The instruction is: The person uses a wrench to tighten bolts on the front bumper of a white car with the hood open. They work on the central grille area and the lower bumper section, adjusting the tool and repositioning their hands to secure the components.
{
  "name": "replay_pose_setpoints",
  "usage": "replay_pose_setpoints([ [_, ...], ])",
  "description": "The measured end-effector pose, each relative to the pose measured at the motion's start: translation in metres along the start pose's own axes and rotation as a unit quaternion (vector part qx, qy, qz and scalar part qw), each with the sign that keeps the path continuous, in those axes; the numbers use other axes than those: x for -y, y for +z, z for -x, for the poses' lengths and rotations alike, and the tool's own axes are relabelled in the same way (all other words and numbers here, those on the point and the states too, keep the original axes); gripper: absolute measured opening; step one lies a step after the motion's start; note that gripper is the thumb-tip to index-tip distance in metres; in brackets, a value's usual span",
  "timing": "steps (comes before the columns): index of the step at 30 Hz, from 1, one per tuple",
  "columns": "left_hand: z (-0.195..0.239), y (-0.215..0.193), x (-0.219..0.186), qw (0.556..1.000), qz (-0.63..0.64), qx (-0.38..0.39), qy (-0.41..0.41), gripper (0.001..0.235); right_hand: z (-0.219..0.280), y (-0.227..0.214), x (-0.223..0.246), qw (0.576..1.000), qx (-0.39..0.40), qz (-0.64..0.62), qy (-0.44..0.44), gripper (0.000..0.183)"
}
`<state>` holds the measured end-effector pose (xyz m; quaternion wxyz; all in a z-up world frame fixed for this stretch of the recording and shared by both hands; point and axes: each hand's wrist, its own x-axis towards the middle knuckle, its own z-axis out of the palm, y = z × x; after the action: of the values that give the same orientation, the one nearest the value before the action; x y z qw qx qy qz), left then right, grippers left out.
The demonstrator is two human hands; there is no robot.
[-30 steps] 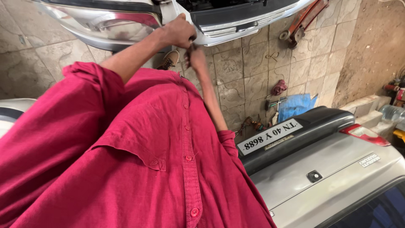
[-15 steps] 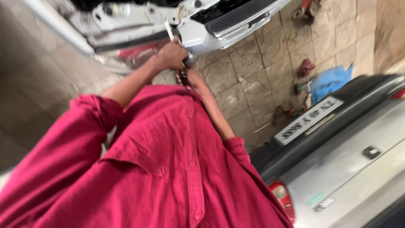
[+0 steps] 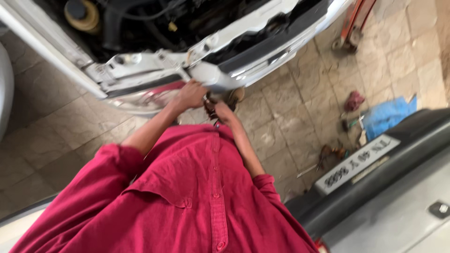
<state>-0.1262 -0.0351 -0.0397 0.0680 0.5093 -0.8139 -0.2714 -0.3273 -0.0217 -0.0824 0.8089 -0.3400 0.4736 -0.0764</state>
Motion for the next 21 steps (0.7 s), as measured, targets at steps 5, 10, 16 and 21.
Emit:
replay_pose_setpoints([
  [5, -0.026, -0.059, -0.084, 0.974, -0.01, -0.175, -0.144, 0.044, 0.02, -0.105, 0.029, 0.991, 0.117, -0.059, 0.005, 0.027],
  [10, -0.063, -0.114, -0.113, 0.91, 0.138, -0.238, -0.311, 0.025, 0.038, -0.179, 0.068, 0.976, 0.199, -0.088, 0.028, 0.026],
  [16, -0.072, -0.081, -0.138, 0.913, 0.122, -0.269, -0.282, 0.02, 0.05, -0.193, 0.111, 0.963, 0.235, 0.128, 0.031, 0.046],
  [21, -0.083, -0.07, -0.146, 0.902, 0.162, -0.197, -0.349, 0.023, 0.047, -0.187, 0.147, 0.949, 0.21, 0.234, 0.016, 0.049],
])
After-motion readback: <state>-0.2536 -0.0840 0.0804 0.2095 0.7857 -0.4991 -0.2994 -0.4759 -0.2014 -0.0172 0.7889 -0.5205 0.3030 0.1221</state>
